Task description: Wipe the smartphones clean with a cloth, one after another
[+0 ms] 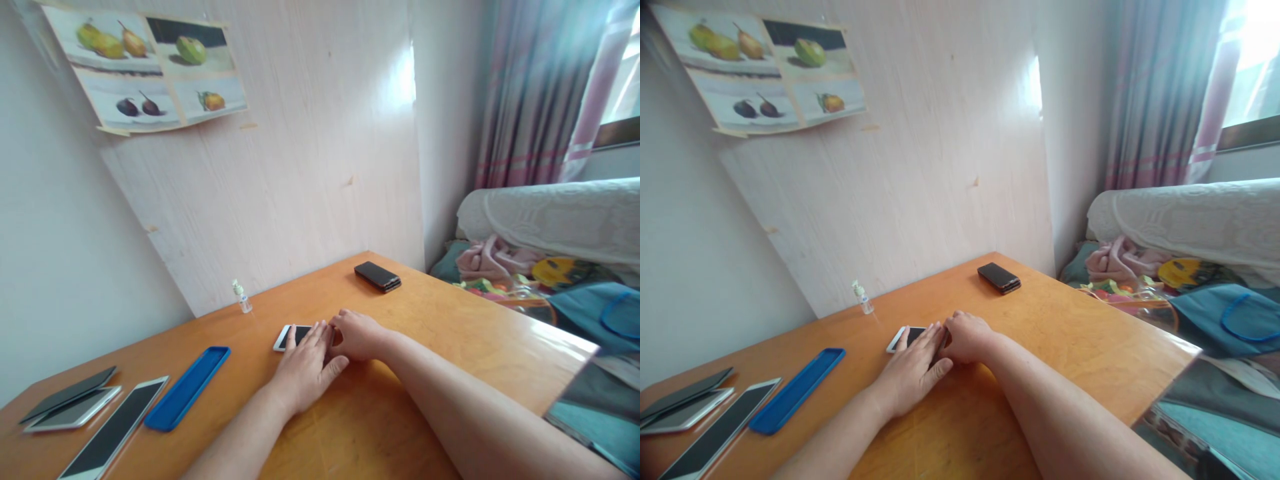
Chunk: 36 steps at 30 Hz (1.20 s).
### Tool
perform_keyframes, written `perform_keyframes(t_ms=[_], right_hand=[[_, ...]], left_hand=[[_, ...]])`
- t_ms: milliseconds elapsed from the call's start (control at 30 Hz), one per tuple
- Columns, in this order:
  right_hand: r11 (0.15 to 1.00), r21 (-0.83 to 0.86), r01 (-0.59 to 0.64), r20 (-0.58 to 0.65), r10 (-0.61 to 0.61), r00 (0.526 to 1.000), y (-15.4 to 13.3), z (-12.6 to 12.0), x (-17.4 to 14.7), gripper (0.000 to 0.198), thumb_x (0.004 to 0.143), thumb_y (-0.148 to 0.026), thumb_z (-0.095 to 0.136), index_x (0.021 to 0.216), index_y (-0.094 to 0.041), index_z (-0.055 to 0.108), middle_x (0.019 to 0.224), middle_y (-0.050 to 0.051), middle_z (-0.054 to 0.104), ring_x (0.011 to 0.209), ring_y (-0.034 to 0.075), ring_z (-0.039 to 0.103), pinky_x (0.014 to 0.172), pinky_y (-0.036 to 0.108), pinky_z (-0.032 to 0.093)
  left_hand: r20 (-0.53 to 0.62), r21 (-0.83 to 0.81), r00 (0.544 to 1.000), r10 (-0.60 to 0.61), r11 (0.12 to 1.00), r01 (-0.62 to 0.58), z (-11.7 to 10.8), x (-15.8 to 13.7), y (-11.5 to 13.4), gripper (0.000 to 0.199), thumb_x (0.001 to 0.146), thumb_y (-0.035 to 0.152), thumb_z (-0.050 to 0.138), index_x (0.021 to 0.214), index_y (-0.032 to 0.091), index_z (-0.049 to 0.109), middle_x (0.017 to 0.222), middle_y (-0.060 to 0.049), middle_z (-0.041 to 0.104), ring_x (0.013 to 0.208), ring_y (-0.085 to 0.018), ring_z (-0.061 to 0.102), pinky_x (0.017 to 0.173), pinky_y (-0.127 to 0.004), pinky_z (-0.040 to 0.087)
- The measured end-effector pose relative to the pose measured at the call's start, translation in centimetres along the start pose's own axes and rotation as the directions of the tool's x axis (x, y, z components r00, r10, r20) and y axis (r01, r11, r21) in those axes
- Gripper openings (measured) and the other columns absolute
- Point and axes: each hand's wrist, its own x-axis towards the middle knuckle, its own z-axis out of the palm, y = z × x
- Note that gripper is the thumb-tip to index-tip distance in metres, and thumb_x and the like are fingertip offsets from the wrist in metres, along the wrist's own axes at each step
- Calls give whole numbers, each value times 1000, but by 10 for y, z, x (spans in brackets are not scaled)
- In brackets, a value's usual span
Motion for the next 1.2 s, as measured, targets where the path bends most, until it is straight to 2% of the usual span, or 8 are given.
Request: perform_keyframes(t_ms=[267, 333, 433, 533, 633, 833, 1067, 1200], right_hand=[[999, 27, -29, 7, 29, 1000, -2, -4, -1, 62, 63, -69, 69, 104, -23, 71, 108, 10, 67, 93, 27, 66, 74, 31, 48], [999, 29, -26, 1, 26, 1000, -3, -4, -2, 57, 66, -66, 69, 103, -23, 71, 107, 10, 67, 93, 26, 66, 75, 31, 48], [1000, 14, -14, -16, 15, 1000, -3, -2, -2, 44, 74, -57, 64, 97, -21, 72, 102, 11, 68, 90, 26, 67, 73, 30, 48], [1000, 2, -9, -19, 9, 1000, -2, -1, -2, 39, 77, -54, 60, 93, -20, 71, 100, 12, 68, 88, 25, 67, 71, 30, 48], [1000, 15, -3, -25, 4, 1000, -2, -1, -2, 47, 71, -60, 64, 96, -21, 71, 103, 11, 68, 90, 26, 67, 73, 32, 48], [998, 13, -55, -29, 55, 998, -7, -2, -2, 61, 62, -69, 68, 100, -21, 70, 106, 12, 67, 94, 29, 66, 72, 32, 49], [991, -6, -132, -96, 131, 987, -7, 1, -1, 54, 69, -64, 65, 98, -18, 67, 103, 14, 67, 97, 30, 64, 76, 35, 49], [990, -12, -138, -93, 136, 986, -6, 2, -1, 59, 68, -69, 64, 97, -18, 66, 105, 14, 66, 97, 30, 64, 77, 36, 48]], left_hand=[[-36, 96, 925, -379, 919, 381, 3, -3, -37, 86, 93, 71, 16, 149, 8, 34, 156, -21, 29, 148, -34, 20, 116, -64, 11], [-25, 76, 942, -334, 939, 335, 2, -4, -24, 88, 93, 72, 15, 149, 7, 34, 157, -22, 27, 148, -34, 20, 117, -62, 13], [8, 18, 994, -112, 994, 112, -2, -5, 3, 81, 95, 70, 16, 152, 14, 30, 158, -16, 27, 149, -29, 19, 119, -59, 12], [9, 3, 1000, -9, 1000, 9, -5, -6, 14, 76, 96, 68, 18, 153, 18, 26, 159, -12, 28, 149, -27, 19, 119, -58, 9], [-26, 54, 993, -118, 991, 119, -3, -6, -4, 77, 95, 69, 19, 150, 17, 34, 157, -14, 33, 147, -29, 24, 119, -58, 11], [-84, 125, 913, -398, 905, 406, 6, -6, -41, 84, 94, 71, 19, 148, 8, 37, 155, -22, 32, 147, -34, 24, 116, -62, 14], [-10, 8, 998, -69, 998, 69, 4, -5, -5, 74, 97, 66, 17, 153, 19, 29, 159, -13, 28, 149, -27, 20, 119, -58, 11], [-41, 41, 982, -187, 981, 188, 2, -5, -20, 76, 96, 67, 17, 150, 18, 36, 158, -14, 30, 148, -30, 22, 118, -61, 8]])
